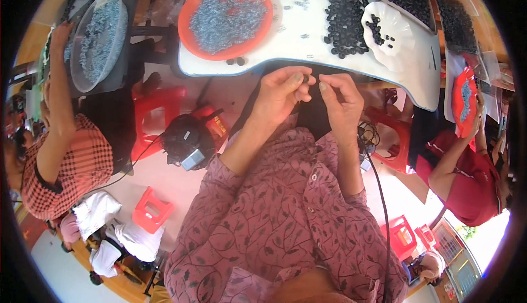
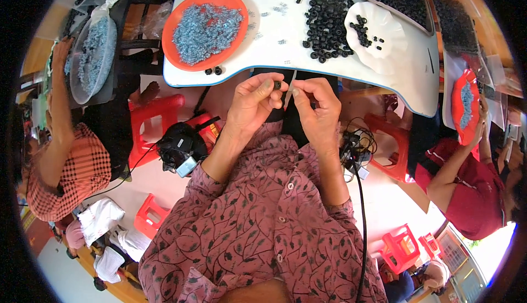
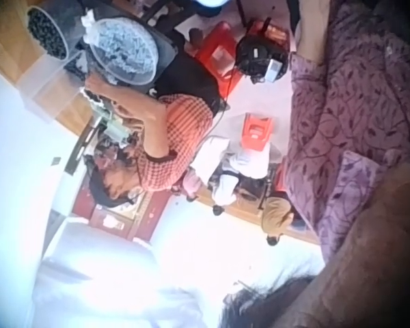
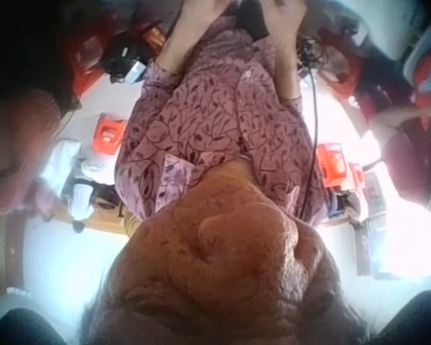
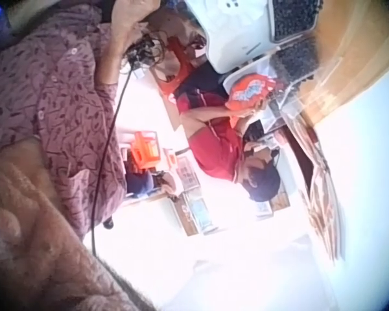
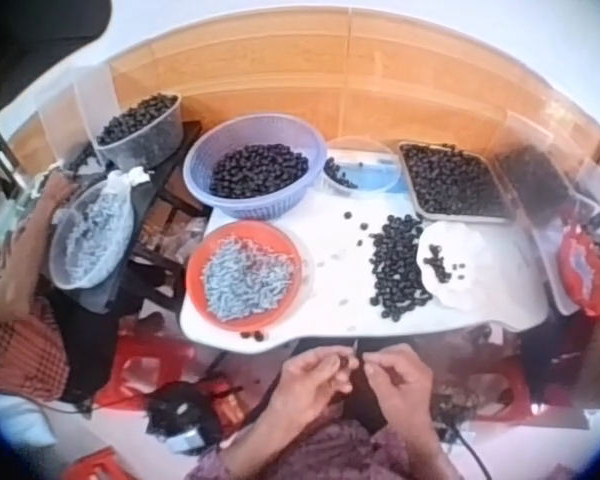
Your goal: The person assembles and sorts small plastic components by hand, placing them into a red bowl, a blue basket, and a plastic tray.
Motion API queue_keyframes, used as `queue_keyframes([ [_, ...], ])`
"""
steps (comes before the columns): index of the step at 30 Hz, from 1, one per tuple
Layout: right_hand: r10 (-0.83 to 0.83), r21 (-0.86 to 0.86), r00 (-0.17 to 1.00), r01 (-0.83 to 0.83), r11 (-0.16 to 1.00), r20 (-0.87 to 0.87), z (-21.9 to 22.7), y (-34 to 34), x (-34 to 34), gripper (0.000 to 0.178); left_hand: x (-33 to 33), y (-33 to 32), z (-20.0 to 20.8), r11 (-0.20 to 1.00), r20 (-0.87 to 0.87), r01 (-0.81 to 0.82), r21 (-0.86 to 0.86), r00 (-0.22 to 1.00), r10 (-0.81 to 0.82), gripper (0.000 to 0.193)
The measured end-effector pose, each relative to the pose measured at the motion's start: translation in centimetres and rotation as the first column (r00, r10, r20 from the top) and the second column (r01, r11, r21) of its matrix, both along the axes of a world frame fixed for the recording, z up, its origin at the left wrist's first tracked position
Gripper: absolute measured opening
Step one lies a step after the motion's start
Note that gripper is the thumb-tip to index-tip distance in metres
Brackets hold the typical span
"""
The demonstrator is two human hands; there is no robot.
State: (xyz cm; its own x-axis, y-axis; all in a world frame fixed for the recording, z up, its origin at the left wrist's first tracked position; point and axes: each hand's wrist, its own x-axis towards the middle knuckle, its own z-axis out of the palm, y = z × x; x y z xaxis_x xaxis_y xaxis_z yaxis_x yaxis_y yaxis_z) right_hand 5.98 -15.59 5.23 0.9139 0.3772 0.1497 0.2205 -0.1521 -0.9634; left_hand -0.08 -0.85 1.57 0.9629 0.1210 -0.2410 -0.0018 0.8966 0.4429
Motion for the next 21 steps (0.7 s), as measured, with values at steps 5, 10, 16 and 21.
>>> queue_keyframes([
  [5,0.028,0.038,1.0,-0.028,0.999,0.008,0.5,0.6,-0.3,0.013,0.0,0.2,0.4,0.998,-0.003,-0.009,-0.066,1.0,0.009,0.026],
  [10,0.049,0.066,0.999,-0.05,0.997,0.021,0.3,0.7,-0.3,0.014,0.0,0.2,0.7,0.991,0.024,-0.017,-0.132,1.0,0.02,0.023],
  [16,0.023,0.085,1.0,-0.024,0.996,0.012,-0.2,0.6,-0.3,0.014,0.0,0.2,0.8,0.988,0.04,-0.011,-0.157,0.999,0.017,0.022],
  [21,0.075,0.159,0.997,-0.07,0.985,-0.023,1.2,1.1,-0.4,0.015,0.3,-0.1,1.5,0.997,0.069,-0.034,-0.068,0.997,0.038,0.022],
])
